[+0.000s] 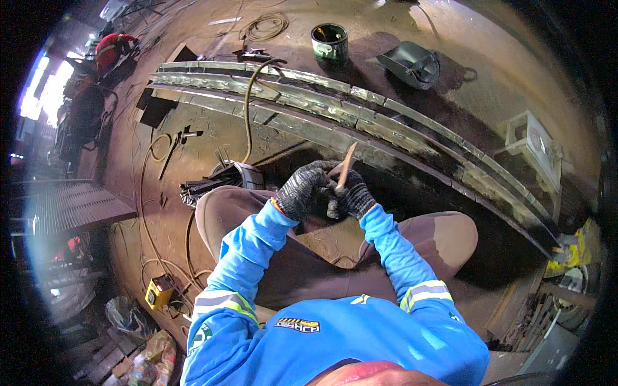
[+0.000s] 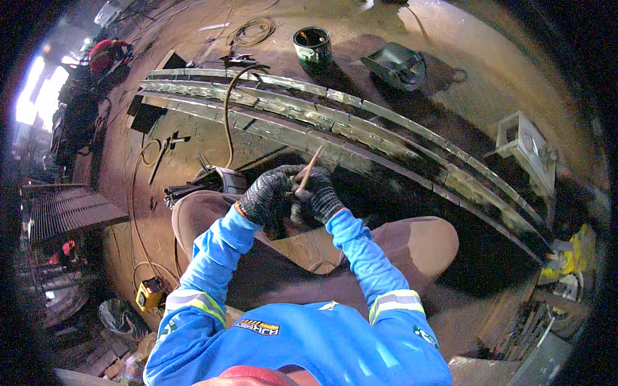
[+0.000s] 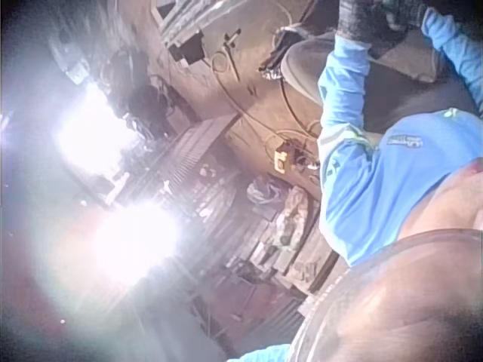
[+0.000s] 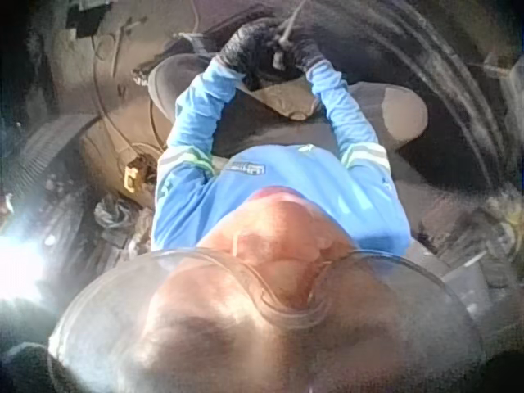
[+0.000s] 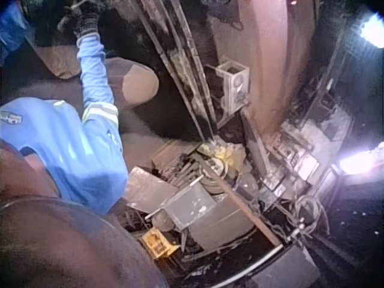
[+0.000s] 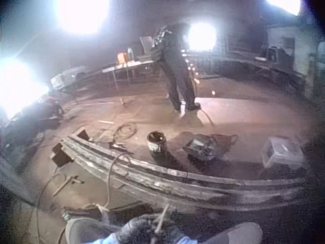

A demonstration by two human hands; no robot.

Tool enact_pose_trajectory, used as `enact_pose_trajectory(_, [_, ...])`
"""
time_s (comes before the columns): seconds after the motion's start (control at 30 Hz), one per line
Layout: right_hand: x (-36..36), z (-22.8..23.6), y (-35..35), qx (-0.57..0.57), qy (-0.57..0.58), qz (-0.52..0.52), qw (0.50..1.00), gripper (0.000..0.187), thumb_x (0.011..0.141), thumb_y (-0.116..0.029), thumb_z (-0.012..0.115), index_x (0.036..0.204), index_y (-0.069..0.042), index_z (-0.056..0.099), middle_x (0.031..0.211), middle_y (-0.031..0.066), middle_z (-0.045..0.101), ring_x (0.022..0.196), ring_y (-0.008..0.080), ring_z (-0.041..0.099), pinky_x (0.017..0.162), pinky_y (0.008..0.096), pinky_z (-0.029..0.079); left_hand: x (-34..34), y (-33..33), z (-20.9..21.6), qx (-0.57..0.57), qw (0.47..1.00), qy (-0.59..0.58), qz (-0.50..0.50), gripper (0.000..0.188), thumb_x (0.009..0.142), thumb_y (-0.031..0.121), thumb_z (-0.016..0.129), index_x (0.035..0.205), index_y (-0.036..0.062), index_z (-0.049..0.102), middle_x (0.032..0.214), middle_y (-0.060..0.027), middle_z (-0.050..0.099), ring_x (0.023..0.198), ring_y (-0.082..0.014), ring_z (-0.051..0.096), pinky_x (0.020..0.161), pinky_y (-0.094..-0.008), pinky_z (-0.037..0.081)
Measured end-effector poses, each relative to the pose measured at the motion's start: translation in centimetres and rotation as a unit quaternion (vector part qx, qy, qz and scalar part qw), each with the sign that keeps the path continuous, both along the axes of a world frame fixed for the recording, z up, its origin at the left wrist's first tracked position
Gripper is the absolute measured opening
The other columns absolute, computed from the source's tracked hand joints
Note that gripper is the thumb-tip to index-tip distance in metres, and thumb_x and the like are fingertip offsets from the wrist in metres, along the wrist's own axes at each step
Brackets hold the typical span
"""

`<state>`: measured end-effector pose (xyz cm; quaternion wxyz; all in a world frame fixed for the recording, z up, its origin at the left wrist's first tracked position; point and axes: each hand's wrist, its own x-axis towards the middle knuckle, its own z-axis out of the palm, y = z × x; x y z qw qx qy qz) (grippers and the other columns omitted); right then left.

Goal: The person is sitting on the floor in a workshop, working on a long metal frame. They use a hammer to tap and align sections of the frame, then switch to an angle grinder to smooth the metal surface, creating sparks.

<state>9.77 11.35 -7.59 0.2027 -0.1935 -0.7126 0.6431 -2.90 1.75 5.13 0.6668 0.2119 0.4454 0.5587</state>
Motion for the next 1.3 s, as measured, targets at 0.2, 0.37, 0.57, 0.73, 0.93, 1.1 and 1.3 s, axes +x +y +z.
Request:
enact_pose_trajectory(0.2, [-0.8, -8.1, -0.8, -0.286, 0.133, 0.049, 0.948, 0.025, 0.085, -0.013, 0.055, 0.109, -0.006, 0.055, 0.097, 0.0101, 0.060, 0.090, 0.0215, 0.056, 0.082, 0.0314, 0.046, 1.6, 1.9, 1.2, -0.012, 0.841, 0.534, -0.086, 0.035, 0.087, 0.028, 0.054, 0.109, 0.0013, 0.058, 0.089, -0.0106, 0.066, 0.078, -0.0239, 0.062, 0.069, -0.0345, 0.049])
enact_pose_trajectory(0.37, [-1.6, -7.3, 0.8, -0.252, 0.074, -0.062, 0.963, 0.017, 0.086, -0.015, 0.057, 0.097, -0.003, 0.060, 0.092, 0.0084, 0.062, 0.085, 0.0186, 0.057, 0.078, 0.0301, 0.046, 2.0, 1.8, 3.2, -0.052, 0.658, 0.730, -0.177, 0.040, 0.082, 0.036, 0.056, 0.113, 0.0110, 0.057, 0.096, -0.0203, 0.062, 0.087, -0.0388, 0.059, 0.074, -0.0449, 0.048])
enact_pose_trajectory(0.57, [1.8, 10.3, 1.8, -0.172, -0.051, -0.178, 0.968, 0.026, 0.083, -0.022, 0.062, 0.095, 0.001, 0.060, 0.086, 0.0107, 0.064, 0.083, 0.0184, 0.058, 0.074, 0.0304, 0.046, 2.5, 1.8, -1.5, 0.026, 0.817, 0.571, -0.074, 0.044, 0.079, 0.010, 0.060, 0.120, 0.0033, 0.047, 0.109, -0.0175, 0.057, 0.102, -0.0264, 0.056, 0.084, -0.0336, 0.046])
enact_pose_trajectory(0.73, [3.0, 8.9, 4.5, 0.032, -0.098, -0.121, 0.987, 0.045, 0.080, -0.035, 0.063, 0.104, 0.003, 0.057, 0.097, 0.0237, 0.061, 0.091, 0.0337, 0.059, 0.080, 0.0377, 0.045, 2.4, 3.0, -3.1, 0.019, 0.919, 0.393, -0.022, 0.027, 0.087, 0.005, 0.054, 0.113, -0.0015, 0.051, 0.096, -0.0027, 0.059, 0.082, -0.0097, 0.052, 0.074, -0.0232, 0.044])
enact_pose_trajectory(0.93, [6.8, 13.3, 11.0, 0.406, -0.366, -0.133, 0.827, 0.043, 0.074, -0.036, 0.059, 0.104, -0.004, 0.059, 0.109, 0.0218, 0.057, 0.104, 0.0369, 0.053, 0.089, 0.0448, 0.042, 1.1, 4.6, -0.2, -0.011, 0.931, 0.358, 0.068, 0.014, 0.089, 0.014, 0.056, 0.092, 0.0013, 0.058, 0.075, 0.0001, 0.057, 0.065, -0.0070, 0.049, 0.057, -0.0224, 0.041])
enact_pose_trajectory(1.1, [10.1, 10.4, 16.9, 0.293, -0.618, -0.121, 0.719, 0.071, 0.076, -0.042, 0.061, 0.132, -0.004, 0.037, 0.135, 0.0196, 0.038, 0.125, 0.0354, 0.035, 0.104, 0.0462, 0.027, 1.5, 8.3, 1.7, 0.186, 0.808, 0.514, 0.218, 0.010, 0.092, 0.013, 0.051, 0.093, 0.0035, 0.053, 0.066, 0.0026, 0.049, 0.061, -0.0052, 0.044, 0.050, -0.0229, 0.037])
enact_pose_trajectory(1.3, [9.4, 8.6, 17.0, 0.311, -0.562, -0.120, 0.757, 0.068, 0.075, -0.045, 0.062, 0.130, -0.009, 0.041, 0.136, 0.0154, 0.038, 0.126, 0.0337, 0.036, 0.103, 0.0512, 0.028, 0.3, 9.8, -6.8, -0.044, 0.687, 0.720, 0.087, 0.016, 0.088, 0.019, 0.057, 0.085, 0.0031, 0.054, 0.062, -0.0076, 0.049, 0.059, -0.0150, 0.045, 0.052, -0.0315, 0.040])
